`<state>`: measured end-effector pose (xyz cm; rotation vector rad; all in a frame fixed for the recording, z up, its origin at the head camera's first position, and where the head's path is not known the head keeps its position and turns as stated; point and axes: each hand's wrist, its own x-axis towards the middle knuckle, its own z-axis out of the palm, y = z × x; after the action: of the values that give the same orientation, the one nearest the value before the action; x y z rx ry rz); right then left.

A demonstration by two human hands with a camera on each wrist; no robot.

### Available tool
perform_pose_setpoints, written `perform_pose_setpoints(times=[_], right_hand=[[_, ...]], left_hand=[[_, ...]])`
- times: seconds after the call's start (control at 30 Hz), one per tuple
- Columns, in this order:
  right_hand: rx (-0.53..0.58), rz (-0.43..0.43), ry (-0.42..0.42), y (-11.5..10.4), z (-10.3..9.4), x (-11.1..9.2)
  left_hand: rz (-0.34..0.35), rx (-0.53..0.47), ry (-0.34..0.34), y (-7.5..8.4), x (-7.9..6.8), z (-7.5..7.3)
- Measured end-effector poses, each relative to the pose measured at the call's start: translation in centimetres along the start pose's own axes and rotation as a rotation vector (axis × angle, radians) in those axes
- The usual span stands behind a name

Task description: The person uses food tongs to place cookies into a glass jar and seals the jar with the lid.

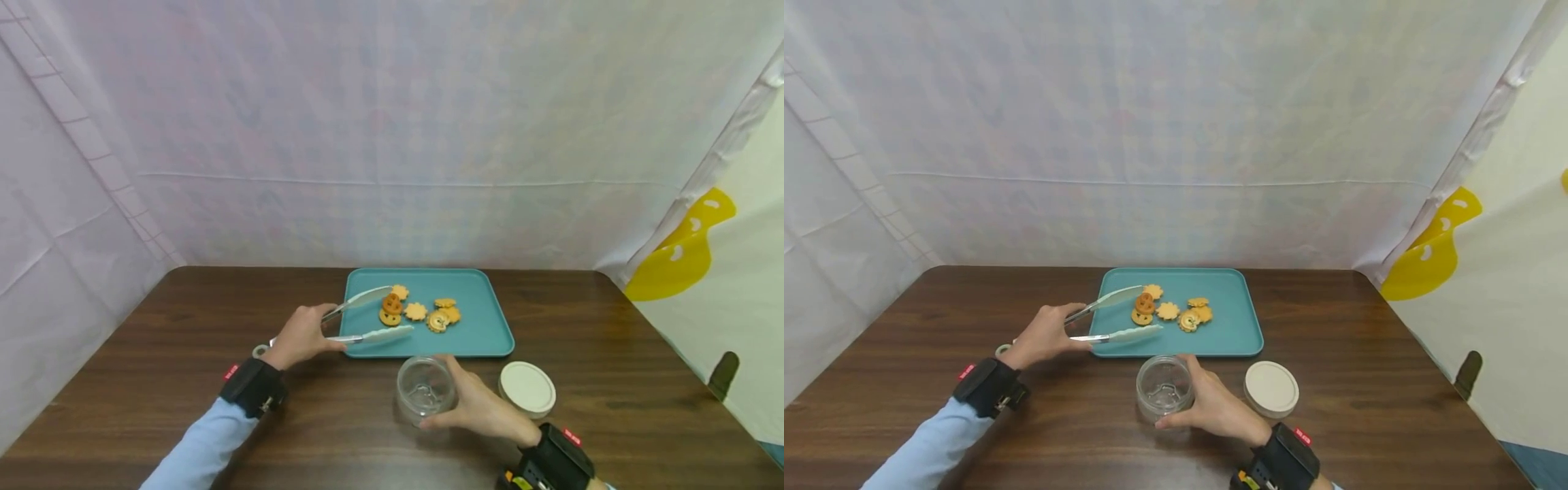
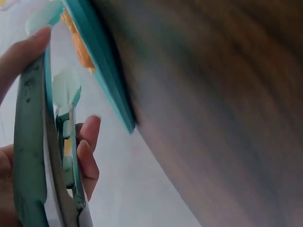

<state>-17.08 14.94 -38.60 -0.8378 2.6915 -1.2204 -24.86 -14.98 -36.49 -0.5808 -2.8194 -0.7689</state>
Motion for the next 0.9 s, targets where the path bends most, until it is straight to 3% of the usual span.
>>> perform_pose_setpoints(times=[0.27, 0.53, 0.9], right_hand=[[-0.002, -0.016, -0.005, 0.14, 0.03, -0.03], [0.023, -0.011, -0.016, 0.11, 0.09, 0.04], [0.018, -0.015, -0.019, 0.28, 0.07, -0.03]], left_hand=[[-0.049, 0.013, 0.022, 0.31, 0.21, 0.51], [-0.113, 0.002, -0.021, 0.59, 0.98, 0.95], [-0.085, 0.015, 0.016, 0.48, 0.8, 1.05]])
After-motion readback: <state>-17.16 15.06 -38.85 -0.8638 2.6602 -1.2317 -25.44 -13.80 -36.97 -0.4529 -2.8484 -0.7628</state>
